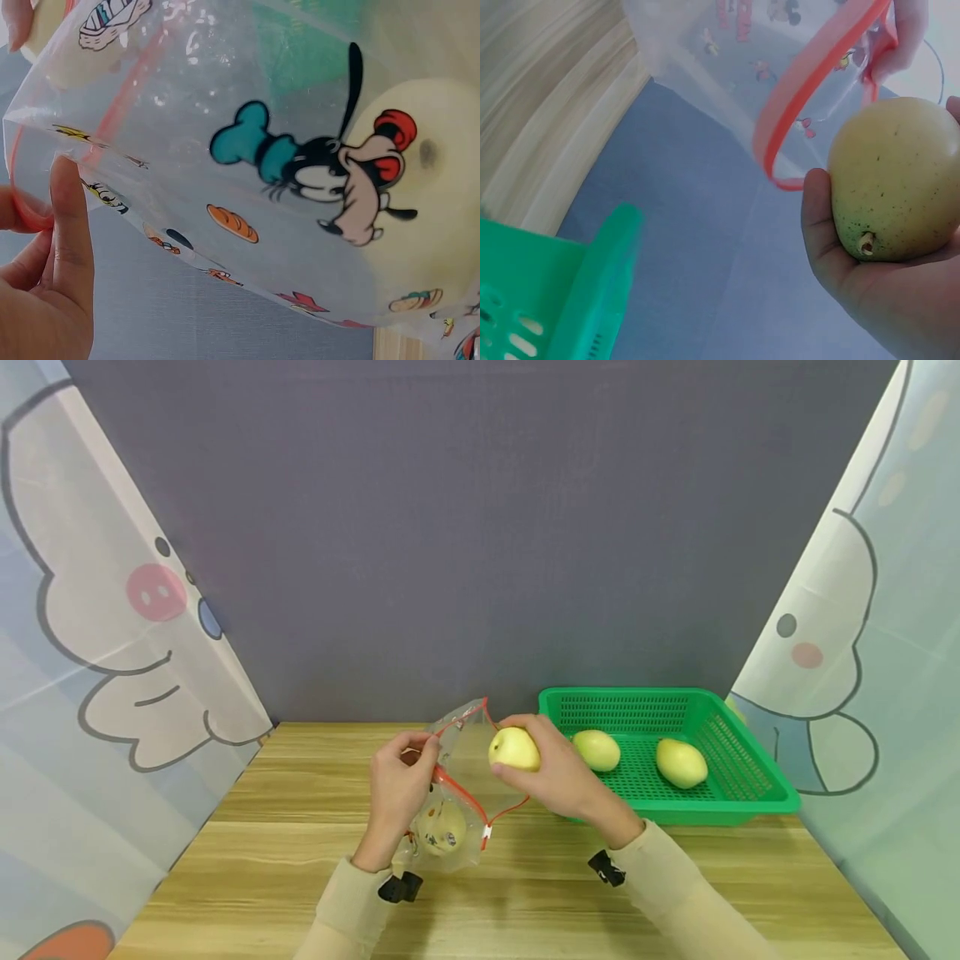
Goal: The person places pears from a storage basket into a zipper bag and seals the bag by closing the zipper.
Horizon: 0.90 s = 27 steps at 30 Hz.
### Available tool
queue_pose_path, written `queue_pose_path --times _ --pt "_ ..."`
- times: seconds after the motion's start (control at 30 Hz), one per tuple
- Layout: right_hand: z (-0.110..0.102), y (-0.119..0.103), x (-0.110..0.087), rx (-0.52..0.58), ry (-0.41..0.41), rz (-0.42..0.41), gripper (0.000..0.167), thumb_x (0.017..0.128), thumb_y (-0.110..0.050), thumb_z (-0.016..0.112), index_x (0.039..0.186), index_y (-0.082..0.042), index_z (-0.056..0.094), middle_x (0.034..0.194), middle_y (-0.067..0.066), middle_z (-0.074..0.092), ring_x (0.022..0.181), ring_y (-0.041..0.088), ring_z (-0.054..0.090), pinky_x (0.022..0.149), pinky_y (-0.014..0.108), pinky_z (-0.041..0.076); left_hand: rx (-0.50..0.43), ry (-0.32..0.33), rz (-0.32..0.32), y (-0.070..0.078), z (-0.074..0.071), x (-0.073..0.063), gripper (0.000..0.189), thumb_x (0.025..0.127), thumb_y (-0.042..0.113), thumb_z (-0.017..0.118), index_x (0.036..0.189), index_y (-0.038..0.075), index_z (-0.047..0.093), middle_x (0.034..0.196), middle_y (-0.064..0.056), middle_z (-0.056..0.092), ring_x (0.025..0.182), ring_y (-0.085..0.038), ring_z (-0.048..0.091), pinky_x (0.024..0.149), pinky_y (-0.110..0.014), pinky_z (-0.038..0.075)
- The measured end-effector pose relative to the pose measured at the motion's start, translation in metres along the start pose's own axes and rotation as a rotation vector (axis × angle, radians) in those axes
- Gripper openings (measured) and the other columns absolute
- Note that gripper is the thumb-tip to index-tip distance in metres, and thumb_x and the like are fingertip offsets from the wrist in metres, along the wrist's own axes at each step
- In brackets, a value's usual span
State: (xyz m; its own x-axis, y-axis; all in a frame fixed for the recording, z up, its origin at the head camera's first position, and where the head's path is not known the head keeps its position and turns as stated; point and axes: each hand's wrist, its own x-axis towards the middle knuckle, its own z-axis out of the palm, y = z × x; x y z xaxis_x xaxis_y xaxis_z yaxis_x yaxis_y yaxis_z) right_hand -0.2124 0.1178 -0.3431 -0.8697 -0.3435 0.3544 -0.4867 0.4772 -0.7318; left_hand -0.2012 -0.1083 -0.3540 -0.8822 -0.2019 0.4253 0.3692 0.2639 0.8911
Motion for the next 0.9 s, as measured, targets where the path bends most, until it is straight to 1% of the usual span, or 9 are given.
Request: queue_pose_path --times 0.17,0.3,0.4,0.5,0.57,0.67,0.73,0.8,0.9 --pt "0.004 -0.006 0.001 -0.028 -0.018 -0.004 0.058 0.087 -0.035 0.078 0.137 -0.015 0.056 0.126 0.003 0.053 0.093 0.02 0.059 0.072 0.035 0.055 -0.004 0.002 0.005 -0.018 0.001 0.005 0.012 0.097 0.007 0.068 0.097 -0.003 0.074 0.074 -0.017 0.068 0.047 -0.02 0.06 0.041 -0.023 0.044" --pt "0.005 -0.009 0.002 -0.049 -0.025 0.004 0.061 0.087 -0.036 0.078 0.138 -0.014 0.055 0.127 0.003 0.053 0.091 0.019 0.059 0.07 0.034 0.055 -0.008 -0.001 0.042 -0.022 0.0 0.005 0.013 0.098 0.012 0.07 0.096 0.001 0.076 0.074 -0.013 0.069 0.05 -0.031 0.063 0.041 -0.025 0.046" --pt "0.006 -0.01 0.002 -0.071 -0.036 0.007 0.061 0.086 -0.037 0.078 0.139 -0.015 0.055 0.126 0.004 0.053 0.09 0.018 0.058 0.069 0.033 0.054 -0.004 -0.001 0.045 -0.022 0.0 0.005 0.013 0.097 0.014 0.07 0.097 0.002 0.076 0.074 -0.012 0.069 0.051 -0.033 0.063 0.041 -0.026 0.046" --pt "0.008 -0.011 0.004 -0.098 -0.055 0.007 0.062 0.087 -0.039 0.078 0.139 -0.016 0.055 0.126 0.004 0.052 0.09 0.017 0.058 0.069 0.032 0.054 -0.005 0.0 0.043 -0.022 0.0 0.005 0.012 0.098 0.015 0.07 0.096 0.004 0.076 0.074 -0.011 0.068 0.05 -0.031 0.063 0.041 -0.027 0.047" --pt "0.009 -0.012 0.004 -0.113 -0.068 0.017 0.065 0.086 -0.041 0.079 0.142 -0.016 0.055 0.128 0.005 0.053 0.092 0.017 0.058 0.071 0.033 0.054 -0.009 -0.002 0.048 -0.023 0.0 0.005 0.012 0.098 0.015 0.07 0.095 0.005 0.076 0.074 -0.011 0.068 0.05 -0.028 0.063 0.041 -0.027 0.047" --pt "0.009 -0.016 0.004 -0.137 -0.077 0.05 0.073 0.085 -0.047 0.08 0.146 -0.015 0.053 0.134 0.006 0.054 0.1 0.019 0.059 0.075 0.036 0.055 -0.009 -0.008 0.06 -0.023 0.0 0.006 0.012 0.098 0.013 0.069 0.095 0.003 0.076 0.076 -0.011 0.067 0.049 -0.022 0.063 0.041 -0.027 0.048" --pt "0.009 -0.018 0.004 -0.143 -0.078 0.075 0.077 0.085 -0.05 0.079 0.147 -0.013 0.052 0.135 0.006 0.055 0.106 0.021 0.058 0.079 0.038 0.054 -0.004 -0.01 0.065 -0.023 0.0 0.006 0.013 0.098 0.012 0.068 0.096 0.001 0.075 0.077 -0.011 0.067 0.049 -0.022 0.063 0.041 -0.027 0.048" --pt "0.008 -0.018 0.004 -0.135 -0.065 0.074 0.073 0.087 -0.047 0.079 0.145 -0.011 0.054 0.132 0.006 0.057 0.11 0.022 0.059 0.084 0.04 0.054 0.006 -0.009 0.071 -0.023 0.0 0.006 0.014 0.098 0.011 0.068 0.097 0.0 0.075 0.076 -0.011 0.067 0.049 -0.023 0.062 0.041 -0.027 0.047" --pt "0.006 -0.017 0.004 -0.081 -0.049 0.036 0.056 0.091 -0.034 0.078 0.138 -0.009 0.06 0.12 0.005 0.062 0.108 0.022 0.061 0.086 0.041 0.056 0.023 0.001 0.076 -0.022 0.0 0.006 0.013 0.098 0.009 0.067 0.097 0.0 0.075 0.076 -0.01 0.066 0.049 -0.024 0.062 0.04 -0.027 0.047"
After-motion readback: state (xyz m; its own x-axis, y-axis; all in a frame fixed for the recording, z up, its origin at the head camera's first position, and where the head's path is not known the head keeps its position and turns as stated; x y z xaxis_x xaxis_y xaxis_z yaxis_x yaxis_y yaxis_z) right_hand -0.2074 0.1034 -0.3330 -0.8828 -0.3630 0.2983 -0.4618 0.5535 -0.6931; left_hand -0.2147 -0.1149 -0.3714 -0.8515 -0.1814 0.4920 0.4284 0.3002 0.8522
